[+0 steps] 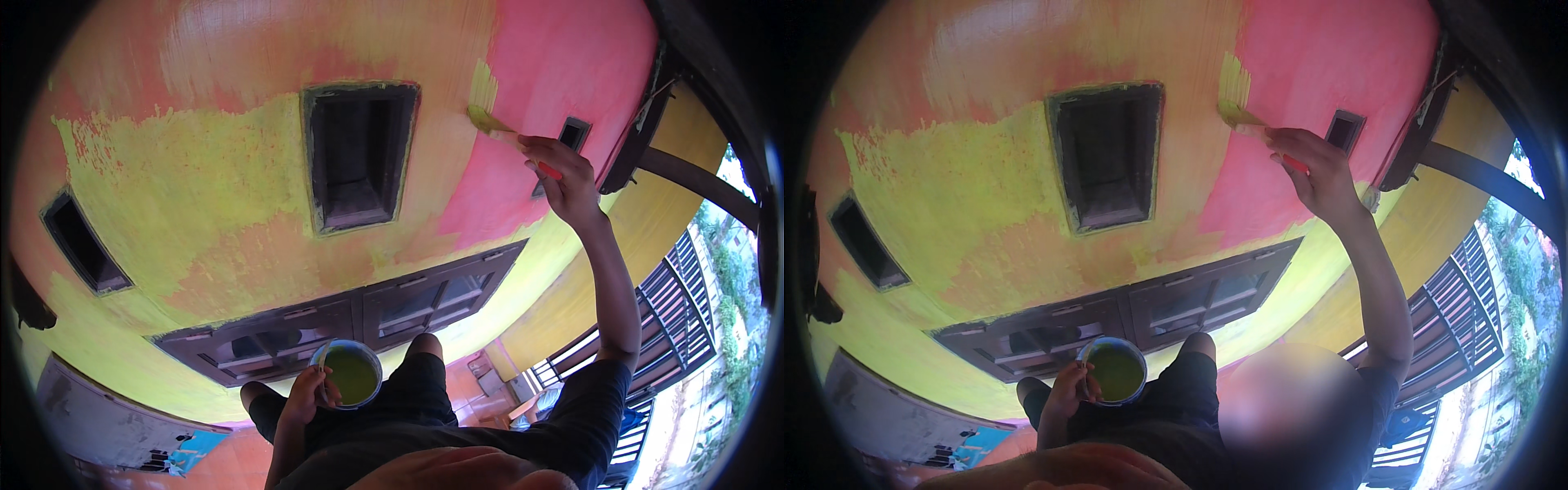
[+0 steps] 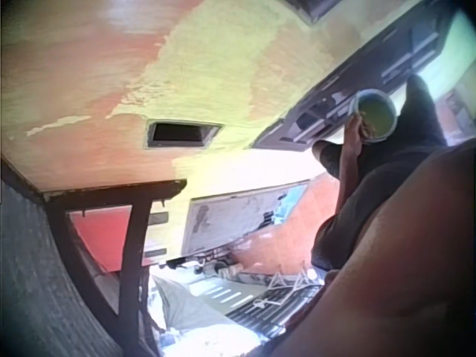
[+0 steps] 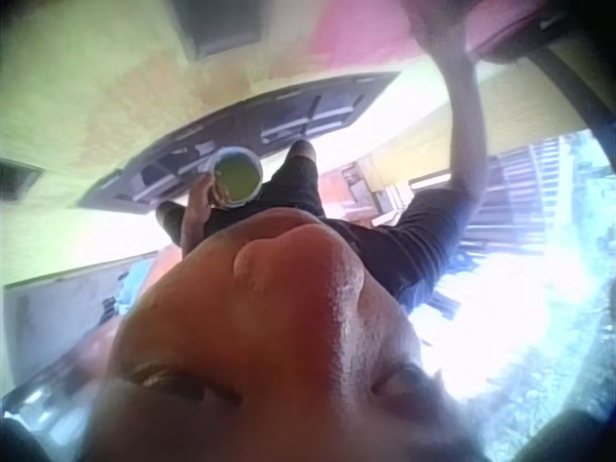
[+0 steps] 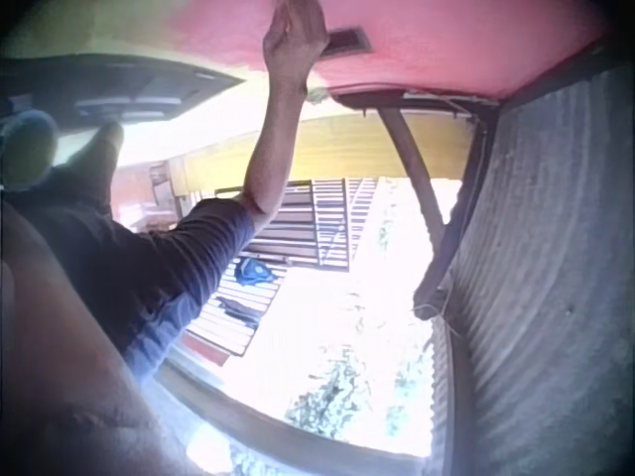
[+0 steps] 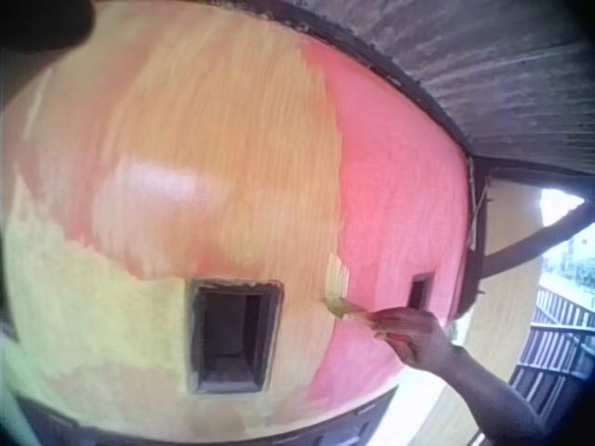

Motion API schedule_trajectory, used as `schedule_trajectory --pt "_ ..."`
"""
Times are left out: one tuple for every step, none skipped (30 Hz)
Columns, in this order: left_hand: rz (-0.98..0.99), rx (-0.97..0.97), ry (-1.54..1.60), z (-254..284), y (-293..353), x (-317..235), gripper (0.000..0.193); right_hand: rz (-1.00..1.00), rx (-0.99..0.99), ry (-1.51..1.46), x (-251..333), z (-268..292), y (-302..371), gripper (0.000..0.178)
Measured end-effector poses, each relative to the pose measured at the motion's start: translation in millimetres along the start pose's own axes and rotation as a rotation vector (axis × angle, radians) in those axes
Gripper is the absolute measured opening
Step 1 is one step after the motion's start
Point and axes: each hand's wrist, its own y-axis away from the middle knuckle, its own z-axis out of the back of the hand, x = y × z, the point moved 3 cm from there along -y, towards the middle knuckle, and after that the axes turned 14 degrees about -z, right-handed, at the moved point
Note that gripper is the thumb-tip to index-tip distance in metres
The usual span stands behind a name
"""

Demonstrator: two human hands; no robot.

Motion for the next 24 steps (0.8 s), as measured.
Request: schedule_trajectory --pt "0.004 -0.007 0.000 1 1 0 0.023 -0.047 0.034 -0.031 -1 -3 6 0.026" --pt "0.001 -0.010 0.008 2 3 -1 0.023 -0.089 0.072 -0.067 -2 -4 8 0.027" --pt "-0.012 0.003 -0.002 1 2 -1 0.024 -0.130 0.110 -0.102 -4 -3 8 0.027" --pt "-0.026 0.020 -0.006 0 2 -1 0.025 -0.115 0.100 -0.115 -8 4 -2 0.027" --pt "-0.035 0.038 -0.004 -1 3 -2 0.026 -0.115 0.091 -0.132 -16 14 -20 0.026" --pt "-0.032 0.029 -0.024 -1 4 -2 0.026 -0.035 0.040 -0.163 -23 27 -42 0.025" --pt "-0.030 0.021 -0.035 -2 3 -2 0.026 -0.063 0.008 -0.190 -30 40 -62 0.023" --pt "-0.041 0.022 -0.031 -4 2 -3 0.027 -0.100 -0.050 -0.233 -38 51 -86 0.022" --pt "-0.007 -0.009 -0.037 -3 1 -4 0.026 -0.206 -0.127 -0.216 -45 66 -113 0.023" --pt "0.017 -0.031 -0.028 -3 0 -4 0.025 -0.063 -0.200 -0.213 -41 80 -127 0.018" --pt "0.029 -0.047 -0.002 -3 -1 -5 0.025 0.001 -0.293 -0.216 -40 93 -142 0.015" --pt "0.028 -0.039 -0.010 -4 -1 -5 0.024 0.042 -0.310 -0.216 -39 99 -151 0.016" --pt "0.015 -0.025 0.001 -5 -2 -5 0.024 0.085 -0.328 -0.218 -37 101 -159 0.017" --pt "0.004 -0.016 0.017 -6 -2 -5 0.023 0.127 -0.345 -0.220 -35 100 -160 0.018" --pt "-0.015 -0.001 0.017 -6 -1 -4 0.023 0.107 -0.319 -0.133 -34 92 -151 0.018" --pt "-0.034 0.012 0.023 -7 -1 -3 0.023 0.062 -0.338 0.049 -34 79 -135 0.019" --pt "-0.056 0.027 0.031 -7 -2 -3 0.023 0.020 -0.355 0.167 -35 62 -113 0.020" --pt "-0.050 0.022 0.040 -6 -2 -2 0.023 0.084 -0.310 0.156 -33 43 -92 0.020" --pt "-0.044 0.019 0.049 -5 -2 -2 0.024 0.110 -0.252 0.082 -32 23 -62 0.021" --pt "-0.040 0.018 0.069 -5 -2 -2 0.024 0.185 -0.212 0.037 -29 3 -35 0.020" --pt "-0.033 0.011 0.054 -5 -1 -2 0.024 0.066 -0.144 0.034 -27 -16 -3 0.020" --pt "-0.029 0.007 0.052 -5 0 -3 0.024 0.022 -0.107 -0.001 -22 -32 25 0.023" --pt "-0.035 0.011 0.068 -6 0 -3 0.025 0.028 -0.085 -0.044 -16 -47 48 0.024" --pt "-0.028 0.005 0.048 -7 0 -4 0.025 -0.005 -0.044 -0.099 -11 -59 67 0.026"
